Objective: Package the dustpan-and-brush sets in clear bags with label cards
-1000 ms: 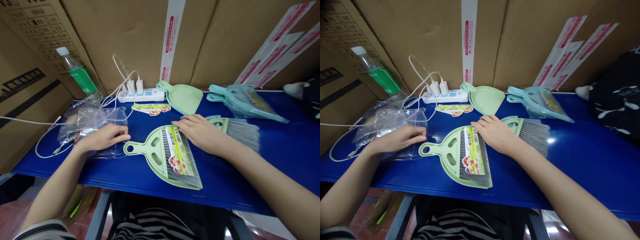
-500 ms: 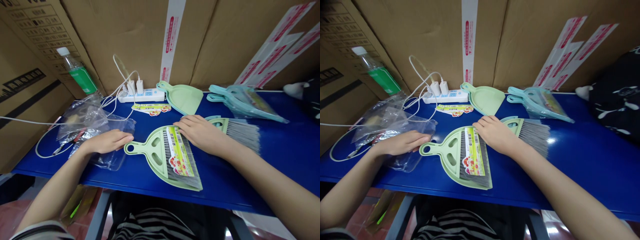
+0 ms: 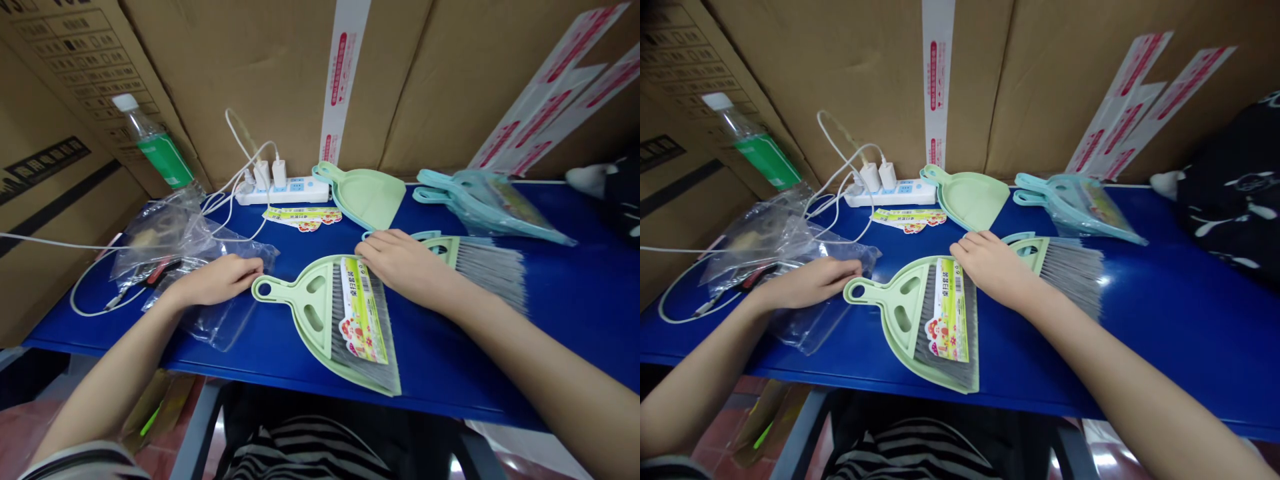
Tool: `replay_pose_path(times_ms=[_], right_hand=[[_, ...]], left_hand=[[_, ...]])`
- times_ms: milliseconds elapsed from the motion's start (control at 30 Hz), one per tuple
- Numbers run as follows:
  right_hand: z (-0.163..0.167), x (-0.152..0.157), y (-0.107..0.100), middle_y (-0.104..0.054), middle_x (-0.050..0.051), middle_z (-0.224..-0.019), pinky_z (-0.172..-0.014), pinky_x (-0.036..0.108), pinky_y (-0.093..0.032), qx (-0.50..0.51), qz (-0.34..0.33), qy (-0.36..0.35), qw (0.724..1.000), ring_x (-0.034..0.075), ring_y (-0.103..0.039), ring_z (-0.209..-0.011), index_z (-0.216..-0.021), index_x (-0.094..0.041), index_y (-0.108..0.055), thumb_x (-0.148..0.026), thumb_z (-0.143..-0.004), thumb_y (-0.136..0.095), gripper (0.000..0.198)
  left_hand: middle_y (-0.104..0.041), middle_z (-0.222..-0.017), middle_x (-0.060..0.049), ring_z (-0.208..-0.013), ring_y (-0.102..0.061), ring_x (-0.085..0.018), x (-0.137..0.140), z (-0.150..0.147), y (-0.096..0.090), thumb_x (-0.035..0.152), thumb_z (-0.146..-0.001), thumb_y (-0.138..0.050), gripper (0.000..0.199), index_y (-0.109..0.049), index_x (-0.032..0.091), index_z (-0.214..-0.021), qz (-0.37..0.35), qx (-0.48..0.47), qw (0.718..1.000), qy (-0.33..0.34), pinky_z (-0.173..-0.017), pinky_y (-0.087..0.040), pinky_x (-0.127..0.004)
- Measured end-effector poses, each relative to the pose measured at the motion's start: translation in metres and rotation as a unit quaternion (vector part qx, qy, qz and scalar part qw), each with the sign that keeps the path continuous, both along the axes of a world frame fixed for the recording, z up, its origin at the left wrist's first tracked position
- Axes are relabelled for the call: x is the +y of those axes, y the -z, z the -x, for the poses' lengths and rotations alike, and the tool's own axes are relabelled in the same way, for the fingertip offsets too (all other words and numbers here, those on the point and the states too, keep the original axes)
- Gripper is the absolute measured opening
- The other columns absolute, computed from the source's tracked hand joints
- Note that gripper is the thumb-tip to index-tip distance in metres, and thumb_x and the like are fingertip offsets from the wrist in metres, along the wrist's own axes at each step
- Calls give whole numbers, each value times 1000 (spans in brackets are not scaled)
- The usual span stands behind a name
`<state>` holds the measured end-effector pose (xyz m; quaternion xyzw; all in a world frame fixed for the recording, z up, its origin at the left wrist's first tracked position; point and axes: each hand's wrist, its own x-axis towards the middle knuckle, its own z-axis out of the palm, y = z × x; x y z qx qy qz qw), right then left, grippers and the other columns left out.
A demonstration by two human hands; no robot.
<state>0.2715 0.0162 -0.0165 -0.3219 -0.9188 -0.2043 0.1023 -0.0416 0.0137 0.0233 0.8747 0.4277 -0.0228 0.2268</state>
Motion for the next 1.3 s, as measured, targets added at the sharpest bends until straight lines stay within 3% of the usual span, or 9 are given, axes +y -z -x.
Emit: replay_pose_path(times_ms=[400,667,1300], right_hand=[[1,0,-2,-65,6,-73,-66,30,-36,25,-23,12,999,21,-59,-70,-83,-17,-57,-19,-98,-39,24],[2,0,-4,-60,5,-67,-62,30,-34,23,-11,13,1000,21,-54,-65,-79,-17,-56,-16,-96,-39,24],[3,-1,-7,-62,7,-70,-62,31,-37,9,48,50,998,21,-55,-66,-79,-19,-55,-18,-97,-34,27]], left_hand=[[-47,-53,5,-50,-47,-12,-3,-1,-2,35,-97,-26,34,-40,21,-69,77,-58,995,27,-59,-38,-25],[-46,-55,5,-52,-45,-13,-2,0,-5,39,-97,-26,34,-40,22,-71,25,-61,997,-31,-59,-37,-27],[-47,-56,4,-53,-46,-13,-3,-2,-3,39,-97,-25,34,-39,22,-71,59,-25,998,-3,-59,-37,-27]])
